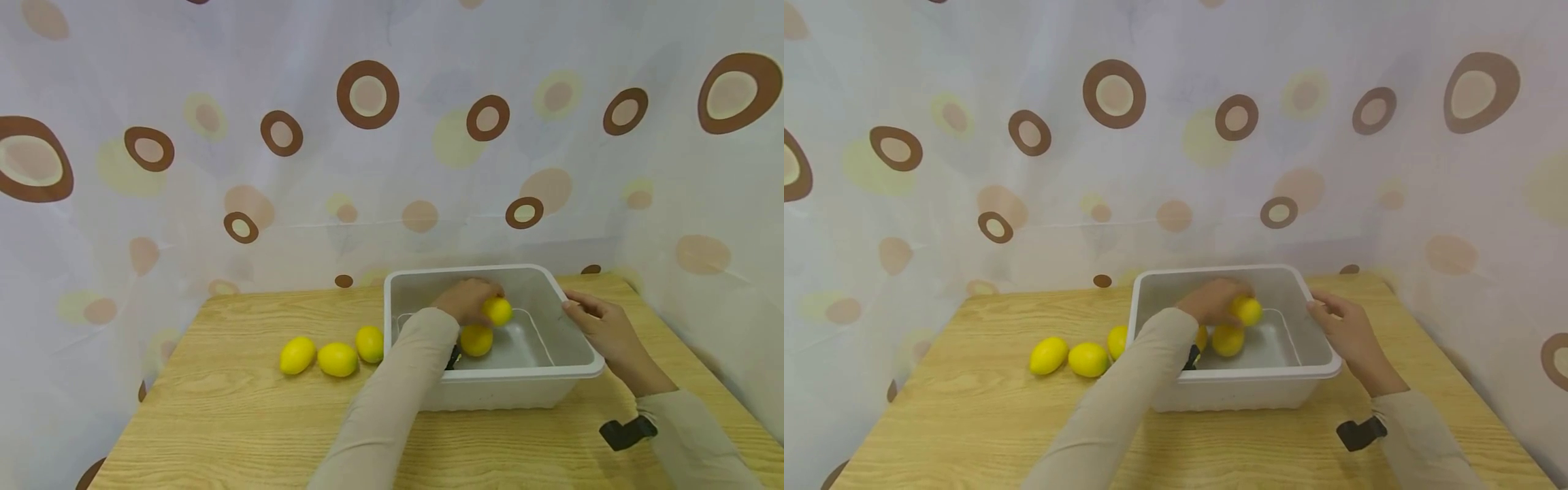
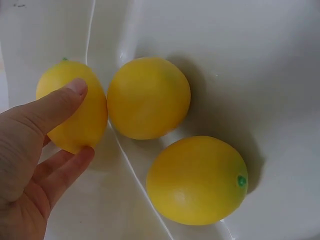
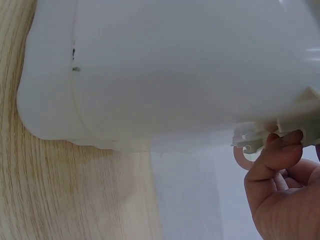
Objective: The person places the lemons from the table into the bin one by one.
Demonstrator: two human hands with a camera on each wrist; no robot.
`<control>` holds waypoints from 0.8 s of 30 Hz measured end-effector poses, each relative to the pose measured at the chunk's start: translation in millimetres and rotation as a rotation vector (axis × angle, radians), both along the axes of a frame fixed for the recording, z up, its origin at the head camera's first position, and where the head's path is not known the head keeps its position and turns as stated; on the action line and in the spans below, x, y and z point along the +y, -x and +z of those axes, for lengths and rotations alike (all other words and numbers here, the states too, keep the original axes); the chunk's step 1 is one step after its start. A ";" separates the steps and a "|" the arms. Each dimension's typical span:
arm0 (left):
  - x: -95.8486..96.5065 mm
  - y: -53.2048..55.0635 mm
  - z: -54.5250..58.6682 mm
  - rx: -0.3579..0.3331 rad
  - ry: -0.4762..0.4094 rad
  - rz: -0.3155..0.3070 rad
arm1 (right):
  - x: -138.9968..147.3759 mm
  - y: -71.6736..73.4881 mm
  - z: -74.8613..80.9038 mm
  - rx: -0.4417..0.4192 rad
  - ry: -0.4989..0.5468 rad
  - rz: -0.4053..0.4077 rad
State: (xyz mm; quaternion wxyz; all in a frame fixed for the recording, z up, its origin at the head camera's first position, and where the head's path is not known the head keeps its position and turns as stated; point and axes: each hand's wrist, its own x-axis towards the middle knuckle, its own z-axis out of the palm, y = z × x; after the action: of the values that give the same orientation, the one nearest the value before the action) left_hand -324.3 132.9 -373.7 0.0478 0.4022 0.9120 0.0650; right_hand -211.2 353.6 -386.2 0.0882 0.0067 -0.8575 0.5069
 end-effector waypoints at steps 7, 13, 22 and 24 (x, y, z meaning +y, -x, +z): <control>0.2 1.1 -1.2 0.016 0.032 -0.005 | -0.6 -0.6 1.3 -0.015 0.013 0.003; -2.3 -1.7 -1.3 0.010 0.025 0.023 | -1.3 -0.9 2.2 -0.014 0.019 0.005; -5.2 -6.2 2.5 -0.002 0.028 0.028 | -0.6 -2.0 0.6 -0.011 0.044 0.018; -5.9 -6.1 1.9 -0.009 0.023 0.025 | -0.8 -2.3 0.2 -0.010 0.050 0.016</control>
State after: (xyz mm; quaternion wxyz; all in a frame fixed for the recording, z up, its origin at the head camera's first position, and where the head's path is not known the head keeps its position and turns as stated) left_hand -318.2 127.0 -371.8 0.0559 0.3899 0.9174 0.0572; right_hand -209.0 352.8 -386.0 0.0798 0.0087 -0.8450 0.5286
